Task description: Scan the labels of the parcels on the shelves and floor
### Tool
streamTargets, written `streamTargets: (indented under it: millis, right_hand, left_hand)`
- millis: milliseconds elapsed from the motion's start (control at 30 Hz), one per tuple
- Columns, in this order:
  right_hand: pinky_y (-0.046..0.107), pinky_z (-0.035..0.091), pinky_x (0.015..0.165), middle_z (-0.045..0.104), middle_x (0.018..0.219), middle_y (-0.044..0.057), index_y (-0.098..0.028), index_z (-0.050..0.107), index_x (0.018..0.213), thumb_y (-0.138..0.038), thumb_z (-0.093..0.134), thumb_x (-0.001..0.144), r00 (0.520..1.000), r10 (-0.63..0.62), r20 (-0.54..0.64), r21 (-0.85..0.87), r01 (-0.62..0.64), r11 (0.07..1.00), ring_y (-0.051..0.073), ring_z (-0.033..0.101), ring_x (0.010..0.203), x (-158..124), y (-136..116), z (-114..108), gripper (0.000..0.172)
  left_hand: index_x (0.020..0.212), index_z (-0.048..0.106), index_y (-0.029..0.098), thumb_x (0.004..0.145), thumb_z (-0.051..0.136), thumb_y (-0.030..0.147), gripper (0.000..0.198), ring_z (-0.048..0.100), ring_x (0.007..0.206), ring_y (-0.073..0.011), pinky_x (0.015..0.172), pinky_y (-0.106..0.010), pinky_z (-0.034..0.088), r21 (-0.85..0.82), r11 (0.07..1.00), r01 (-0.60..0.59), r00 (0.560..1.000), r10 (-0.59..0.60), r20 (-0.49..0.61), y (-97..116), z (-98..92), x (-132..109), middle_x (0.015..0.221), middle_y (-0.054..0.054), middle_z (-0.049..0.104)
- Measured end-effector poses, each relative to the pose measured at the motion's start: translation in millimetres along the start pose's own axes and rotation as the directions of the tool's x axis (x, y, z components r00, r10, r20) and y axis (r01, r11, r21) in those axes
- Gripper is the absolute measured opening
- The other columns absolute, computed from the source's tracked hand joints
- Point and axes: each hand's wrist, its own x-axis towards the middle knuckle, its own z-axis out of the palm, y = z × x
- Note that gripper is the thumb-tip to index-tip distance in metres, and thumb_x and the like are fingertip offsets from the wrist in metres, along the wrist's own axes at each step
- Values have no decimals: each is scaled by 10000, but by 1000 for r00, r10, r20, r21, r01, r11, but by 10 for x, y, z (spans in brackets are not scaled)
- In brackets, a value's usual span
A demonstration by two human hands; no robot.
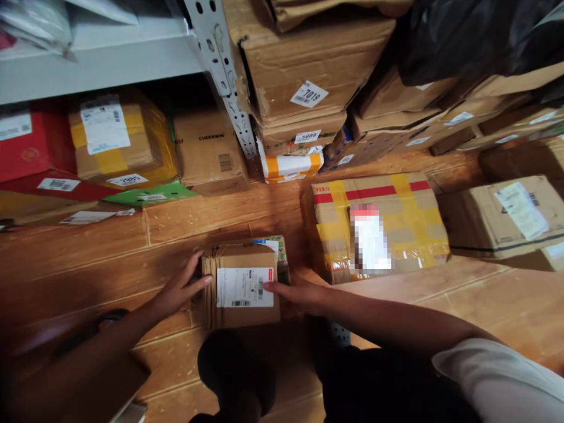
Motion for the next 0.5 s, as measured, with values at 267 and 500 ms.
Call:
streamTargets:
  millis: [267, 500]
  right_hand:
    - [322, 581, 614, 687, 1033, 87, -203, 459, 1271, -397, 809, 693, 972, -220, -80, -282, 189, 941, 238, 679, 866, 44, -158, -207, 702]
    - [392, 527, 887, 649, 1041, 44, -245, 406, 1319, -434, 681, 830, 854, -521, -16, -391, 474, 789, 227, 636, 993, 185, -233, -142, 592]
  left_hand:
    - [1377, 304, 187, 824, 618, 501, 710, 536, 1241, -260, 1082, -455, 407, -532, 792, 299, 949, -307, 77, 224, 915, -782, 1360, -149, 536]
    - [1370, 431, 232, 844, 588, 518, 619, 500, 1295, -259, 1160, -460, 301, -520, 776, 357, 934, -279, 224, 389, 1053, -766, 1358, -105, 578]
